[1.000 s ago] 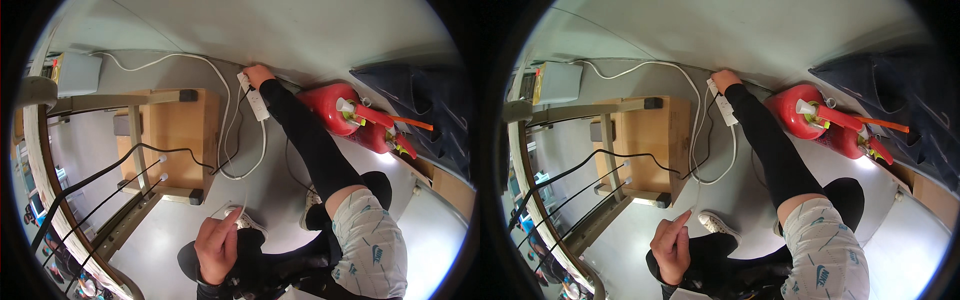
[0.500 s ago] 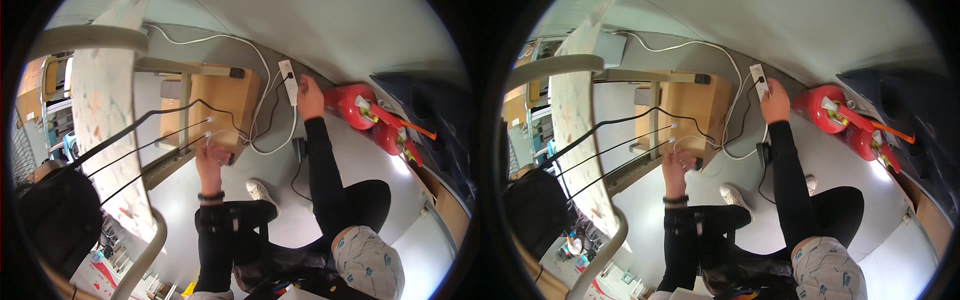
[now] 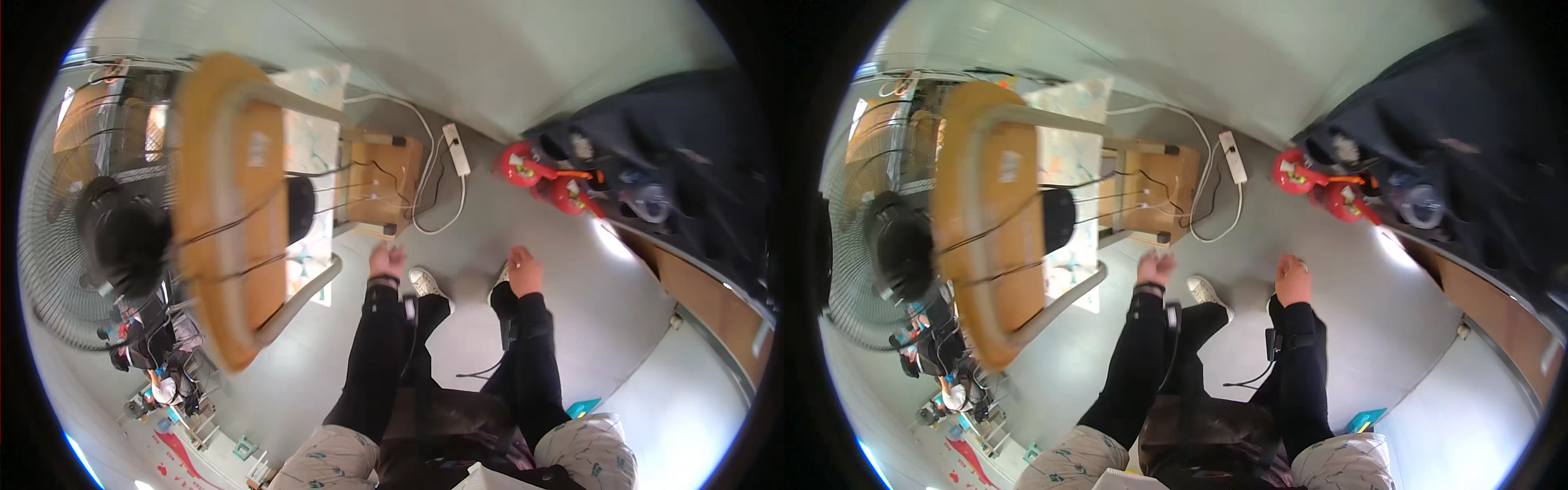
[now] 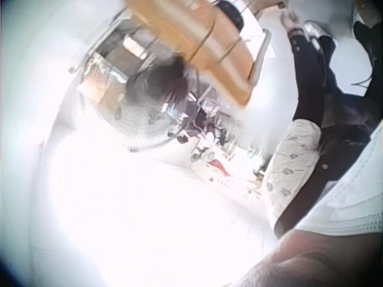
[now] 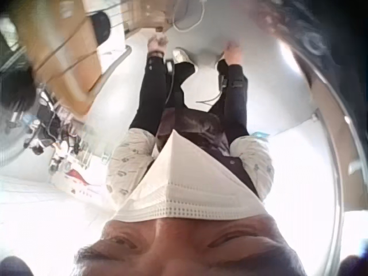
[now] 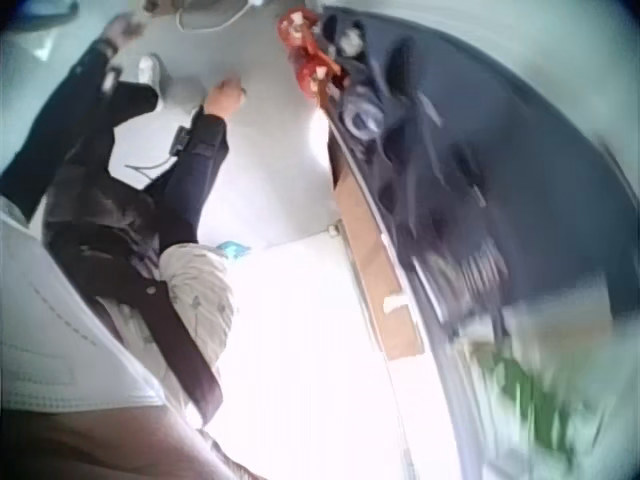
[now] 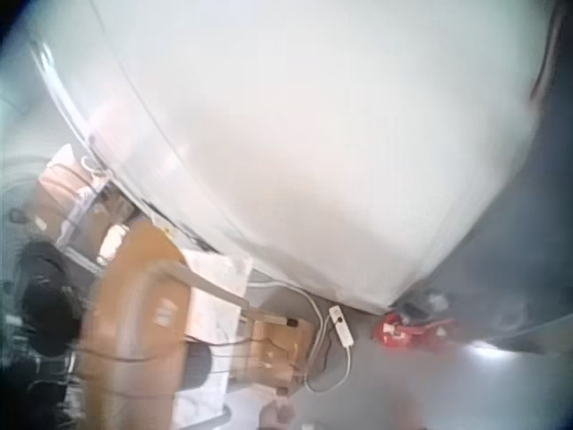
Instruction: Cutting out paper components or pattern materials from a large box/sheet using scissors in a workshop environment.
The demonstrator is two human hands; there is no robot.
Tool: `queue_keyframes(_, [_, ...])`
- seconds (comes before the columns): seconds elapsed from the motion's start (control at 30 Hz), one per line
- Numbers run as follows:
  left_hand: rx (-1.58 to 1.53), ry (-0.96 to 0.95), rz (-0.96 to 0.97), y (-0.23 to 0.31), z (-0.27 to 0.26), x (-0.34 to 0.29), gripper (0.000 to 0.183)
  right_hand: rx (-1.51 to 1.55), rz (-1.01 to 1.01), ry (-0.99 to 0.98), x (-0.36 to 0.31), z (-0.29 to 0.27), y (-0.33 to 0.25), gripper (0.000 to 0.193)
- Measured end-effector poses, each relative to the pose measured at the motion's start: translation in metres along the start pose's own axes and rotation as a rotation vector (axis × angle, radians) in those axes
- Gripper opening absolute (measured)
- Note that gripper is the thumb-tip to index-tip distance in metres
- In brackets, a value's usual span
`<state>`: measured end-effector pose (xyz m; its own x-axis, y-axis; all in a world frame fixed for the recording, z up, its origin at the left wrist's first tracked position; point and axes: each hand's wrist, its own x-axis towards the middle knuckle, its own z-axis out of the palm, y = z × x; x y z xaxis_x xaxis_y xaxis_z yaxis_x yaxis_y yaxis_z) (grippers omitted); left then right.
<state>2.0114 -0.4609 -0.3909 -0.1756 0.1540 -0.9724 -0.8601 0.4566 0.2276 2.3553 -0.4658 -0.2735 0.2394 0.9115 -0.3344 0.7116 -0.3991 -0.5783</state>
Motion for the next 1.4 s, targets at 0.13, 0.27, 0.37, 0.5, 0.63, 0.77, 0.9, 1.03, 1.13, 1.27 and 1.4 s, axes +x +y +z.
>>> queue_keyframes(0.13, [0.379,-0.054,0.083,0.048,-0.113,-0.212,0.030,0.047,-0.051,-0.216,-0.058,-0.031,-0.087,0.017])
queue_keyframes(0.27, [0.782,-0.263,0.337,0.066,-0.238,-0.320,0.021,-0.128,-0.322,-0.418,-0.100,-0.072,-0.102,0.020])
queue_keyframes(0.37, [0.967,-0.523,0.832,0.065,-0.394,-0.295,0.032,-0.309,-0.461,-0.380,-0.128,-0.069,-0.087,0.024])
queue_keyframes(0.5, [0.697,-0.023,0.303,0.125,-0.427,-0.353,0.032,-0.658,-0.198,-1.008,-0.159,-0.084,-0.132,0.037])
queue_keyframes(0.63, [0.252,-0.053,0.491,0.180,-0.493,-0.395,0.040,0.011,-0.165,-1.380,-0.272,0.011,-0.306,0.068])
queue_keyframes(0.77, [0.192,0.028,0.537,0.230,-0.550,-0.431,0.038,-0.344,-1.132,-1.115,-0.354,0.127,-0.459,0.059])
queue_keyframes(0.9, [0.123,-0.004,0.616,0.284,-0.579,-0.448,0.038,-0.405,-1.156,-1.088,-0.426,0.159,-0.627,0.028])
queue_keyframes(1.03, [0.079,0.002,0.632,0.354,-0.584,-0.434,0.036,-0.230,-0.929,-1.195,-0.449,0.217,-0.726,0.023])
queue_keyframes(1.13, [-0.002,-0.061,0.615,0.406,-0.600,-0.419,0.034,-0.158,-0.817,-1.255,-0.450,0.286,-0.792,0.020])
queue_keyframes(1.27, [-0.037,0.041,0.600,0.458,-0.650,-0.396,0.035,-0.091,-0.751,-1.342,-0.424,0.371,-0.884,0.022])
queue_keyframes(1.4, [-0.319,0.171,0.474,0.507,-0.712,-0.374,0.031,-0.100,-0.795,-1.298,-0.392,0.422,-1.005,0.024])
